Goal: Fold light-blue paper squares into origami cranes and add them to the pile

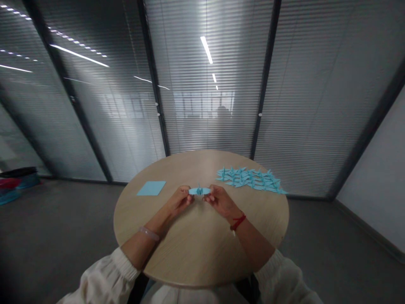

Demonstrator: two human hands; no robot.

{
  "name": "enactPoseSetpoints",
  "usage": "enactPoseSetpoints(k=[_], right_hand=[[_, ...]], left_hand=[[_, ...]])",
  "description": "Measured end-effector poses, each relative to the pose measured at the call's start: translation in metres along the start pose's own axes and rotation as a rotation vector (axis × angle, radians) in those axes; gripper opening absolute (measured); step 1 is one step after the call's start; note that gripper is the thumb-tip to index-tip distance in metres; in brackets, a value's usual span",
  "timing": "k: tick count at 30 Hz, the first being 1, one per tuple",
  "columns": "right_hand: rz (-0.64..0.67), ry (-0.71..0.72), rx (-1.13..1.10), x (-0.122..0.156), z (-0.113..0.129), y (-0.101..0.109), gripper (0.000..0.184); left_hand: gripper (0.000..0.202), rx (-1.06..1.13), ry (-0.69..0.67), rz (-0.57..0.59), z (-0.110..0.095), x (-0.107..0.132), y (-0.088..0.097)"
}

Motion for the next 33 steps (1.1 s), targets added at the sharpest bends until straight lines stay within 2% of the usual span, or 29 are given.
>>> enactPoseSetpoints(k=[5, 14, 20, 22, 24, 27, 31, 33], right_hand=[[0.001, -0.006, -0.02, 0.0, 0.0, 0.001, 0.024], [-0.029, 0.042, 0.041, -0.002, 0.002, 0.002, 0.028], [-0.107, 0.048, 0.0, -0.006, 0.005, 0.011, 0.023], [-0.134, 0.004, -0.028, -0.007, 0.004, 0.013, 0.02], [-0.133, -0.073, -0.034, -0.007, 0.0, 0.014, 0.019], [-0.101, -0.191, -0.005, -0.007, -0.006, 0.013, 0.017], [-0.091, -0.256, 0.025, -0.005, -0.009, 0.014, 0.014], [-0.099, -0.269, 0.044, -0.005, -0.011, 0.014, 0.014]], left_hand=[[0.044, 0.026, -0.002, -0.026, -0.003, 0.0, 0.001], [0.046, 0.011, -0.033, 0.004, -0.002, 0.0, -0.001], [0.05, -0.037, -0.063, 0.009, -0.011, -0.002, -0.003], [0.051, -0.019, -0.056, -0.013, -0.013, -0.003, -0.003], [0.043, -0.028, -0.07, -0.059, -0.016, -0.004, -0.002], [0.039, -0.123, -0.089, -0.092, -0.019, -0.002, -0.005], [0.036, -0.265, -0.028, -0.01, -0.018, 0.002, -0.013], [0.03, -0.329, -0.049, 0.023, -0.018, 0.002, -0.016]])
Point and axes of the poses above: each hand's wrist, its own x-axis away from the middle knuckle, its own y-axis out of the back of the hand, z = x × y, the point moved 3 cm from there along -x, towards the middle knuckle, and after that the axes turned 10 degrees about -x, right-handed, at the moved point
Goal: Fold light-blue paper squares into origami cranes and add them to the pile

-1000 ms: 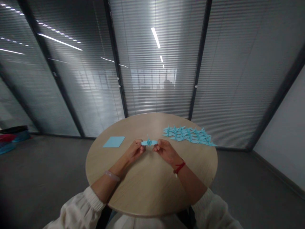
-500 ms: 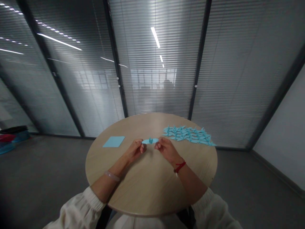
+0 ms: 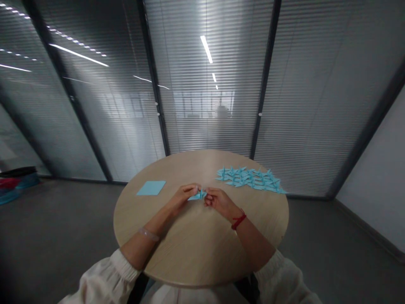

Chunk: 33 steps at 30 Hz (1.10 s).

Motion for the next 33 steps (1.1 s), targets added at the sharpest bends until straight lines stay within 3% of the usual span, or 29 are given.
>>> enactPoseSetpoints(k=[4, 9, 16, 33], right_hand=[[-0.06, 0.157, 0.189, -0.001, 0.004, 0.002, 0.016], [-0.162, 0.43, 0.475, 0.002, 0.017, 0.001, 0.02], [-0.134, 0.515, 0.773, 0.003, 0.024, -0.005, 0.008], [-0.136, 0.572, 0.917, 0.003, 0.026, -0.002, 0.007]], left_hand=[[0.025, -0.095, -0.042, -0.014, 0.002, -0.002, 0.001], [0.031, -0.176, 0.058, -0.089, 0.012, -0.007, 0.007], [0.034, -0.2, 0.084, -0.1, 0.014, -0.008, 0.009], [0.033, -0.383, -0.016, -0.108, 0.003, -0.008, 0.007]])
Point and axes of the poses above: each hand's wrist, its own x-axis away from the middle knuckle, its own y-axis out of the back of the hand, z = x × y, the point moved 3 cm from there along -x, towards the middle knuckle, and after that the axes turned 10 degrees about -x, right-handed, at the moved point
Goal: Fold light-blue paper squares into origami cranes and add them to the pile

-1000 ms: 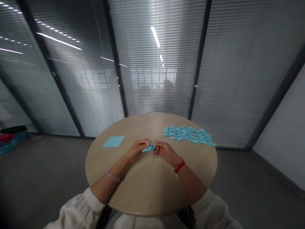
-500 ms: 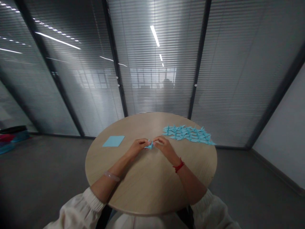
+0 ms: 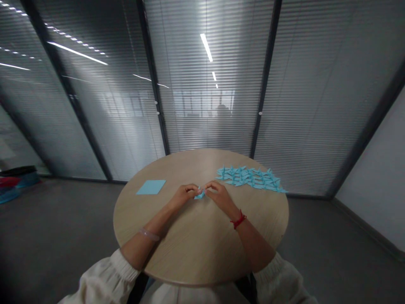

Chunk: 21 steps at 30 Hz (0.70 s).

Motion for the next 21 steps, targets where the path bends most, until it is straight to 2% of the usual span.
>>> enactPoseSetpoints(k=[8, 15, 21], right_hand=[[0.05, 0.172, 0.21, 0.003, 0.01, -0.005, 0.013], [0.034, 0.249, 0.337, 0.005, 0.009, -0.002, 0.014], [-0.012, 0.312, 0.418, 0.006, 0.009, -0.003, 0.011]], left_hand=[[0.028, -0.071, -0.016, 0.008, 0.005, -0.002, -0.001], [0.03, -0.123, -0.044, -0.009, 0.01, -0.003, 0.0], [0.033, -0.155, -0.098, 0.06, 0.012, -0.002, -0.003]])
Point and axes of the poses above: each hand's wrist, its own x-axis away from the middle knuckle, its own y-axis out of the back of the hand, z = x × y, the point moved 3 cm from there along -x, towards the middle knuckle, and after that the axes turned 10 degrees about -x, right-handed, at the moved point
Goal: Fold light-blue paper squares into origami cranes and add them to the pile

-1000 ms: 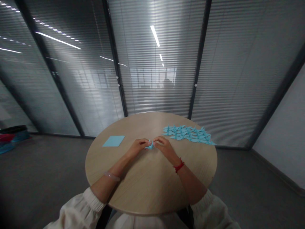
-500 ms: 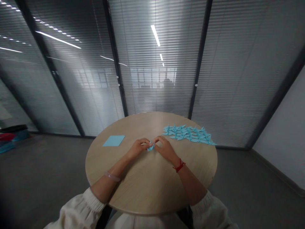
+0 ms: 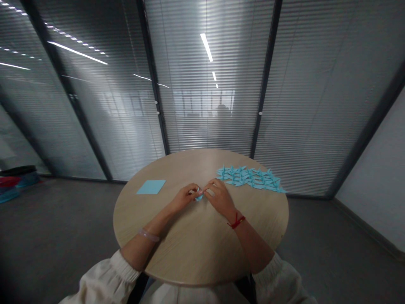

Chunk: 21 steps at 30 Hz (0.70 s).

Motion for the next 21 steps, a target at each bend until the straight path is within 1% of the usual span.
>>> enactPoseSetpoints(k=[4, 9, 18, 21], right_hand=[[-0.002, 0.026, 0.061, 0.0, 0.002, -0.002, 0.008], [-0.024, 0.032, 0.068, 0.0, 0.004, -0.003, 0.007], [-0.051, 0.044, 0.028, 0.001, 0.009, -0.003, 0.008], [-0.059, 0.037, 0.011, 0.0, 0.011, -0.003, 0.009]], left_hand=[[0.037, -0.042, -0.015, 0.04, -0.004, 0.001, -0.001], [0.04, 0.04, 0.021, 0.053, -0.009, 0.002, -0.001], [0.037, 0.11, 0.015, 0.022, 0.0, -0.001, 0.0], [0.036, 0.118, 0.019, 0.012, 0.0, -0.001, 0.002]])
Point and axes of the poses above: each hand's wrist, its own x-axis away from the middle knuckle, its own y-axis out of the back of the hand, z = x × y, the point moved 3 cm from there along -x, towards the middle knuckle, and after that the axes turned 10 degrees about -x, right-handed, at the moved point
